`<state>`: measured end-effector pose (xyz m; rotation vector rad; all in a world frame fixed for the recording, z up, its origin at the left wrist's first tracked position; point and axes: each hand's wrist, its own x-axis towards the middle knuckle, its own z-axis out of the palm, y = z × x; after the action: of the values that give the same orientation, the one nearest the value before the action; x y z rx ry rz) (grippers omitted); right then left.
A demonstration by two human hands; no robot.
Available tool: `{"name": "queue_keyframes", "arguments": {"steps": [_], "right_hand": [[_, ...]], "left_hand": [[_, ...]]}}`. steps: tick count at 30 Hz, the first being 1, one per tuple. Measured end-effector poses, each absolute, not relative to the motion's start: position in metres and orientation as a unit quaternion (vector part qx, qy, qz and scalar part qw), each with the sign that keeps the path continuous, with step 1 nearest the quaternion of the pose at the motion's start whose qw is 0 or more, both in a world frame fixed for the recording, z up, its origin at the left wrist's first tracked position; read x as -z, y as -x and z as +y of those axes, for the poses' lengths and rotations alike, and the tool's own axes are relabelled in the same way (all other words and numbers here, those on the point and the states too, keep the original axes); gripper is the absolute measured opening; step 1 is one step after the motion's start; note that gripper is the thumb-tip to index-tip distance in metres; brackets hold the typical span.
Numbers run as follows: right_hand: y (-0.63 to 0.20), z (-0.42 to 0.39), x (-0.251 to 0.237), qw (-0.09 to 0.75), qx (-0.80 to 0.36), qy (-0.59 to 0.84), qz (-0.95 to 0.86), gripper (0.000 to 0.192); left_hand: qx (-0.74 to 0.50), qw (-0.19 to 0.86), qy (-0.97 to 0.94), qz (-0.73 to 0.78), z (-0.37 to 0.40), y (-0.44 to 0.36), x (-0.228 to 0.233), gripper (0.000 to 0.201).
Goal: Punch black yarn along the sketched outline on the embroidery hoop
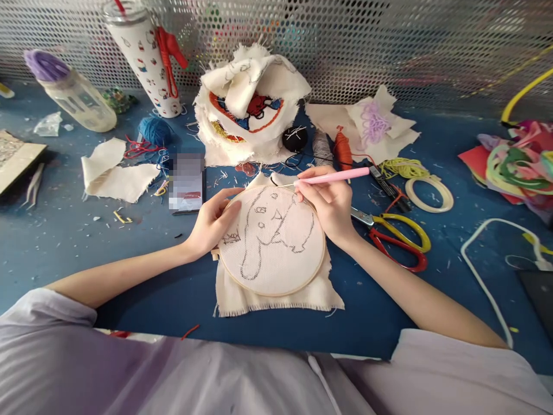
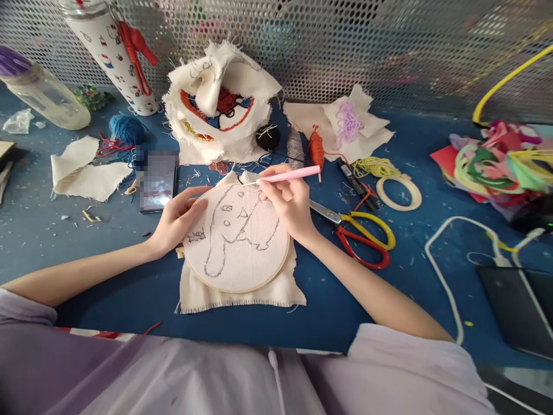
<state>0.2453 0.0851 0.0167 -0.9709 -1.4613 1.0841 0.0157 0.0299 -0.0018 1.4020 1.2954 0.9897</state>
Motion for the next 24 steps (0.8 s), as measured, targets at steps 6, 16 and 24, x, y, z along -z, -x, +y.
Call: {"name": "queue_keyframes", "arguments": {"steps": [6,16,24], "right_hand": [[-0.238,0.086,-0.024,0.508,-0.442,0.408,-0.616,0.017],[-0.224,0.082,-0.015,0.494,-0.506,0.372,-0.601,0.017],[-0.217,0.085,-0.019,0.496,-0.486,0.388,-0.606,0.023]], "left_hand": [[-0.387,0.518,-0.562,0.516,0.033,-0.016,-0.002,0.032],[-0.361,0.561,-0.555,0.498,0.035,-0.014,-0.004,0.026],[-0.379,0.57,-0.541,0.489,0.033,-0.016,-0.004,0.024]]}}
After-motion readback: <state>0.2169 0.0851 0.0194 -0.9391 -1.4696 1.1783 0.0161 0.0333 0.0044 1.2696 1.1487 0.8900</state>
